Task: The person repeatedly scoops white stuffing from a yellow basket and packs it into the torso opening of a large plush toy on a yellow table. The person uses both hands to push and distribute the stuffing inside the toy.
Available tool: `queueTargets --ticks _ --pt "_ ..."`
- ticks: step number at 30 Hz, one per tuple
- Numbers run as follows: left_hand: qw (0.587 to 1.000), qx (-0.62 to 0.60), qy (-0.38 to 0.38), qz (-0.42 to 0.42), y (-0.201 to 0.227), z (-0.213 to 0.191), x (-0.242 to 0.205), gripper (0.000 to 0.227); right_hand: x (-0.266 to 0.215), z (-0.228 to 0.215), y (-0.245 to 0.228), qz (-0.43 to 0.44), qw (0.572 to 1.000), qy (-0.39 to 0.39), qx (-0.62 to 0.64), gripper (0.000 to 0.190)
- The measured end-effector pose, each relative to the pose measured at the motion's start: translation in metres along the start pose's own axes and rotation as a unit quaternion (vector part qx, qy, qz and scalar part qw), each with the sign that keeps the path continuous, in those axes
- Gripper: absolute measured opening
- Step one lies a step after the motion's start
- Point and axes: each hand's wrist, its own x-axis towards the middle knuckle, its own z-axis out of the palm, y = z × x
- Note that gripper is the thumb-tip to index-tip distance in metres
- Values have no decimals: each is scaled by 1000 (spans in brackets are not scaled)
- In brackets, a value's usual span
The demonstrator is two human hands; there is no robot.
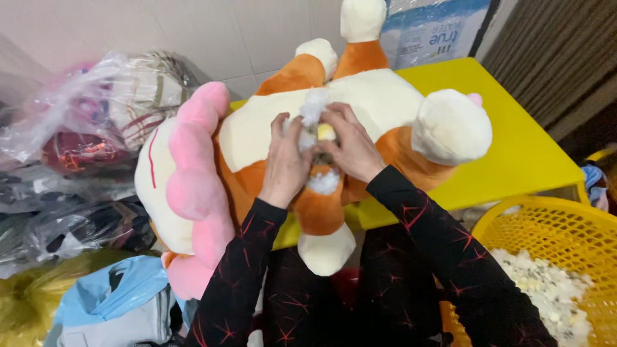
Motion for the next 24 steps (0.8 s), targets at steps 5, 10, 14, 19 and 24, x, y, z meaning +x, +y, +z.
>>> queueTargets --ticks 5,10,14,19,24 --pt "995 -61 -67 -45 -12 -23 3 99 3 -11 26 -57 992 -90 -63 55" --pt "991 102 -78 -42 -7 -27 -1 88 3 -22 27 26 993 -70 -96 49" --pt "983 144 -55 97 -7 -5 -2 78 18 -8 24 -36 997 -11 -69 76" --pt "953 249 -128 114 -30 27 -18 69 13 13 44 0 983 -147 -111 59" --pt "937 261 -219 83 -56 43 -23 69 11 25 62 -4 933 -264 -245 51"
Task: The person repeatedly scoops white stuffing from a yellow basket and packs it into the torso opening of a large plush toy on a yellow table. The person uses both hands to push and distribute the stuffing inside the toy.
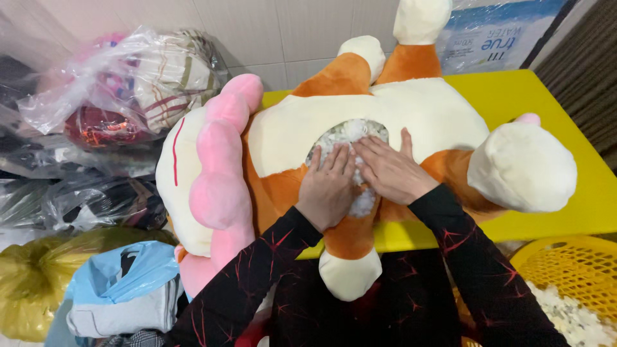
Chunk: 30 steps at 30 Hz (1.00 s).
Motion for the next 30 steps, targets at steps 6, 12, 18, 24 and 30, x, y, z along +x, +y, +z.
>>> queueTargets --ticks 6,12,18,24,30 --pt "973 158 -163 -50 -14 23 35 86 24 13 7 -3 986 5 -164 35" --pt "907 232 -321 -144 -35 14 66 48 32 19 23 36 962 99 -250 20" --pt "948 286 -117 -79 1 -6 46 33 22 12 15 13 967 197 -158 6" --pt "991 -103 35 -82 -5 -53 15 59 10 -30 22 -18 971 200 130 41" --pt "970 -152 66 -177 -27 -73 37 102 51 -51 33 61 987 48 141 126"
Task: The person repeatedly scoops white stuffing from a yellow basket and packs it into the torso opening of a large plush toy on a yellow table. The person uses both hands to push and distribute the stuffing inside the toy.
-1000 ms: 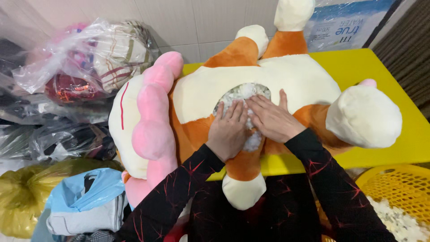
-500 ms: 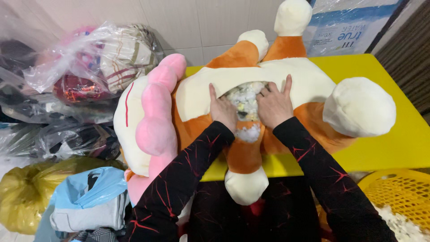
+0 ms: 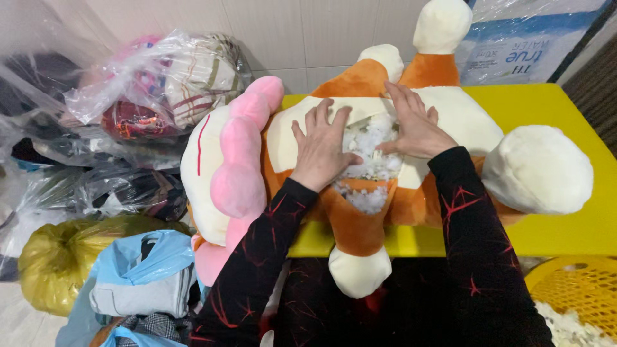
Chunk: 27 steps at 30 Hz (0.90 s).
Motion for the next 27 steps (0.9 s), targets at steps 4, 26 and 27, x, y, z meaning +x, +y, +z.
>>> queueTargets --ticks 4,26,27 --pt "992 106 1 -65 -6 17 20 151 24 26 0 81 993 -13 -89 137" --pt "994 20 -23 -105 -37 -4 43 97 -23 8 -1 -104 980 153 73 72" --pt "995 -8 -48 -89 -33 -13 37 101 -38 11 -7 -103 978 166 78 64"
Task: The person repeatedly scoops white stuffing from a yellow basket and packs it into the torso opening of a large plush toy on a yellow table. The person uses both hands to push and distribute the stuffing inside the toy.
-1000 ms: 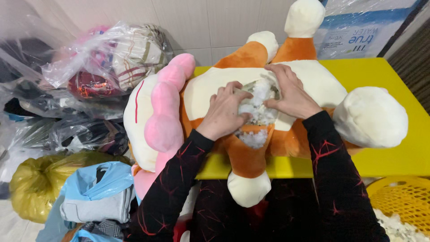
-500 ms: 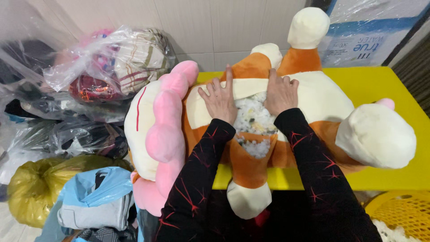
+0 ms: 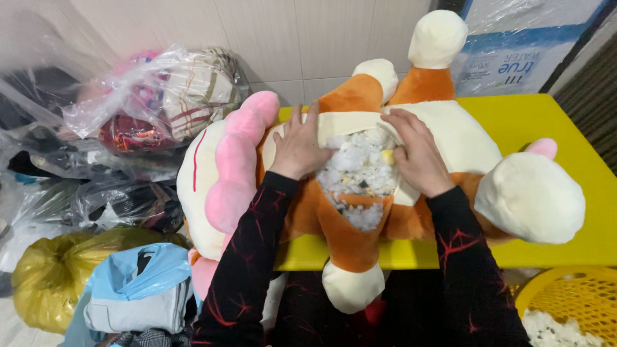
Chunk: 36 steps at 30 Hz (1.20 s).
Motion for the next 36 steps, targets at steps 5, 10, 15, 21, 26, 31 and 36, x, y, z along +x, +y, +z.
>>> queueTargets --ticks 5,10,15,21,26,31,36 --pt "961 135 -13 242 10 24 -48 57 -29 19 -18 -110 980 -38 -159 41" --pt "892 344 -38 292 -3 74 -39 64 -4 42 -3 -163 923 -125 -324 50" --pt "831 494 -194 166 -1 120 -9 67 5 71 22 -81 833 -283 -469 39" --pt "763 572 -288 89 -16 140 22 59 13 84 59 31 714 -385 -584 40" --pt "795 541 -255 97 1 124 21 54 9 67 36 0 711 -377 -594 38" --pt "905 366 -181 119 38 68 -25 37 -1 34 -2 -28 806 -302 -508 30" --pt "936 213 -114 255 28 16 -71 53 -40 -8 -14 -55 959 -187 -206 55"
